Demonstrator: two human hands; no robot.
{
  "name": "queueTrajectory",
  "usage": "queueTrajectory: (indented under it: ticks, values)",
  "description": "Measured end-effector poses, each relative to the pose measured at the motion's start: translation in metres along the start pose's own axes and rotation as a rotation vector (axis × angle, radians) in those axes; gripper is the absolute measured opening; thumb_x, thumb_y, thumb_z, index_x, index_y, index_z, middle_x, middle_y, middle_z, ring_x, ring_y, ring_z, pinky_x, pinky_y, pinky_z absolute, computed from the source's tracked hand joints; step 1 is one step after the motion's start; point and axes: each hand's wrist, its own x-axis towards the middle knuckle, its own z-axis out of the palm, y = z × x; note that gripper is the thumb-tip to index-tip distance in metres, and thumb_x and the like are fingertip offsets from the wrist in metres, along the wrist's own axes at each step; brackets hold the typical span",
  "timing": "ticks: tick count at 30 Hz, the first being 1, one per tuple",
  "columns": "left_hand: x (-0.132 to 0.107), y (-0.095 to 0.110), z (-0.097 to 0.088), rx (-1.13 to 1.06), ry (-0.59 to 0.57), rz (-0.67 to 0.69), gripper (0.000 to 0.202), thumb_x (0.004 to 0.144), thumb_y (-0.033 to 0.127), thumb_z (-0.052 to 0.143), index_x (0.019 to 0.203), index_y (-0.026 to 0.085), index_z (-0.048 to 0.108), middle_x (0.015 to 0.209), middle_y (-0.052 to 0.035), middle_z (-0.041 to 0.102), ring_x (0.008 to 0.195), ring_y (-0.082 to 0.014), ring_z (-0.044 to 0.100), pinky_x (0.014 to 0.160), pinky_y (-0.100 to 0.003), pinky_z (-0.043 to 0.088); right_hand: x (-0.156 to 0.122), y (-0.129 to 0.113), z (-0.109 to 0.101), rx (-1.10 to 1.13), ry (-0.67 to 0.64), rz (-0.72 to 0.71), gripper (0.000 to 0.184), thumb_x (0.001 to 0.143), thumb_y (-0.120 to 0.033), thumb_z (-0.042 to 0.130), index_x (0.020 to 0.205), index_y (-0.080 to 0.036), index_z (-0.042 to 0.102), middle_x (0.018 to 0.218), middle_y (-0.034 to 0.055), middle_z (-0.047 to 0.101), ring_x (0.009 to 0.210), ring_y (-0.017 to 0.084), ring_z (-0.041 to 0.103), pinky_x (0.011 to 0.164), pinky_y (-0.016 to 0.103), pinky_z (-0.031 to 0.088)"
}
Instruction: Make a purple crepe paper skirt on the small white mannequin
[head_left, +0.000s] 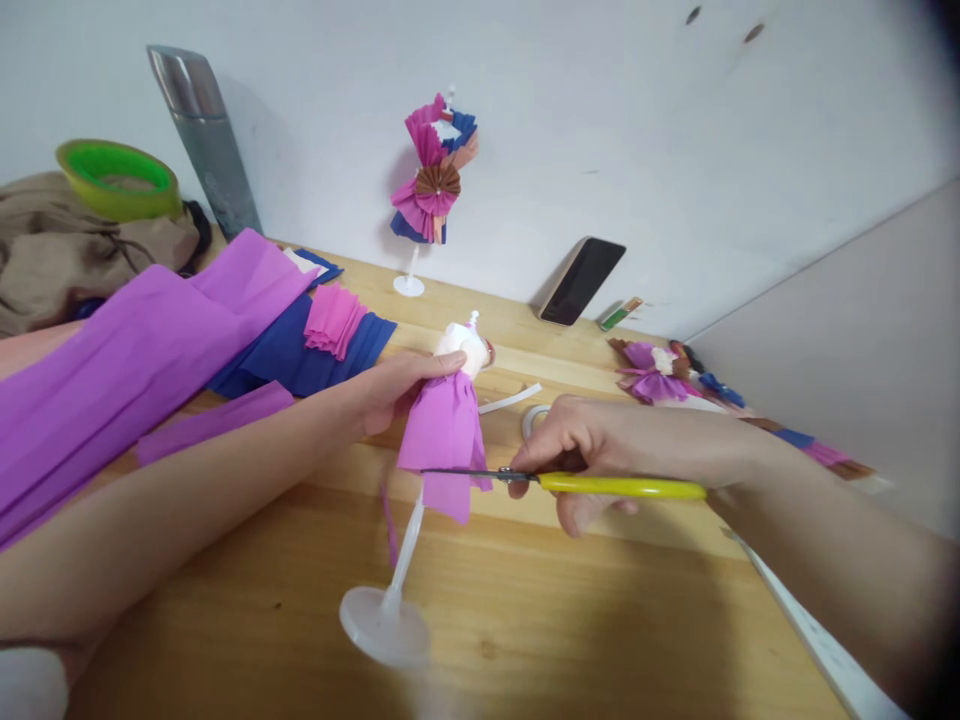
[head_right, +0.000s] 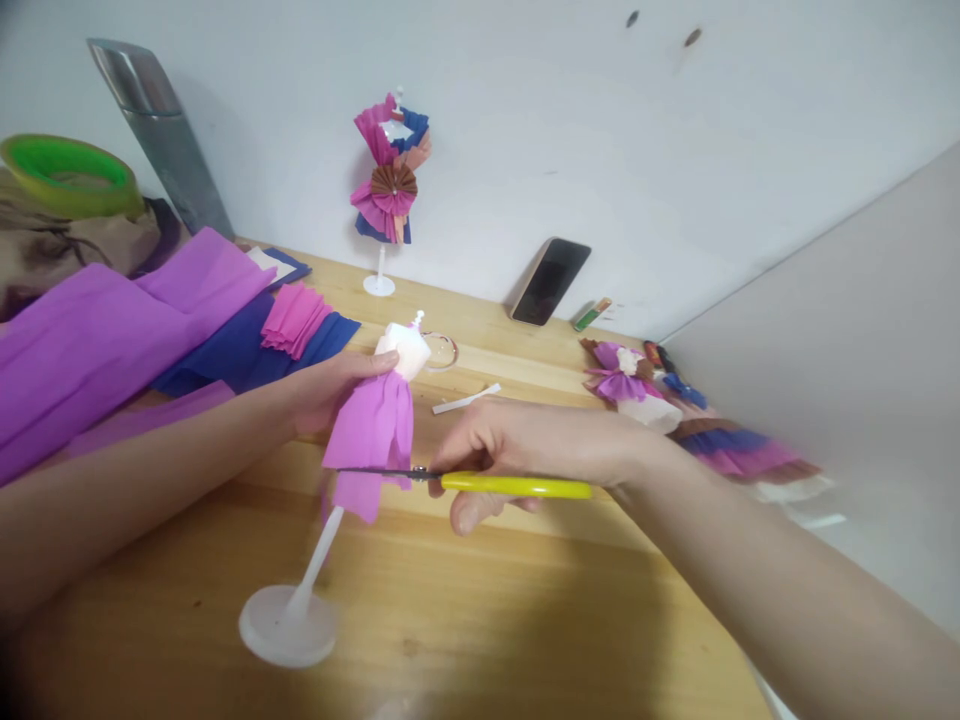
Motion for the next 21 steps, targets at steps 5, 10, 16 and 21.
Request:
queueTrajectory:
  ticks: [5, 10, 16, 21]
  values:
    - [-0.001, 0.002, 0.002, 0.014, -0.007, 0.041, 0.045, 0.057, 0.051, 0.086, 0.072, 0.013, 0.066, 0.063, -0.0031, 0.063, 0.057, -0.0145, 0.057, 0.055, -0.027, 0.044, 0.001, 0.008, -0.005, -0.11, -0.058, -0.087, 0.041, 0.075, -0.048, 0.076, 0.096, -0.014, 0.073, 0.064, -0.0062, 0.043, 0.054, 0.006, 0.035, 0.046, 0.018, 0.03]
    - [-0.001, 0.004, 0.0, 0.008, 0.007, 0.03, 0.048, 0.053, 0.052, 0.087, 0.074, 0.014, 0.067, 0.063, -0.0031, 0.064, 0.058, -0.0156, 0.058, 0.057, -0.028, 0.045, -0.002, 0.003, 0.001, -0.264, -0.045, -0.063, 0.036, 0.074, -0.05, 0.075, 0.072, -0.015, 0.067, 0.059, -0.0066, 0.034, 0.054, 0.008, 0.03, 0.047, 0.021, 0.025]
    - [-0.002, 0.015, -0.007, 0.069, 0.016, 0.14, 0.051, 0.054, 0.056, 0.085, 0.073, 0.012, 0.069, 0.069, -0.0057, 0.067, 0.064, -0.0173, 0.061, 0.062, -0.028, 0.046, -0.004, 0.006, 0.049, -0.666, 0.329, -0.126, 0.008, 0.079, -0.015, 0.061, 0.078, -0.02, 0.067, 0.065, -0.0012, 0.06, 0.058, 0.012, 0.05, 0.055, 0.024, 0.033]
    - [-0.01, 0.034, -0.012, 0.155, -0.029, 0.294, 0.044, 0.065, 0.054, 0.08, 0.063, 0.013, 0.065, 0.06, -0.0037, 0.062, 0.059, -0.015, 0.058, 0.059, -0.027, 0.043, 0.015, 0.039, 0.084, -0.938, 0.557, -0.193, 0.03, 0.08, -0.009, 0.054, 0.105, -0.017, 0.067, 0.084, 0.0069, 0.068, 0.067, 0.018, 0.061, 0.061, 0.027, 0.043]
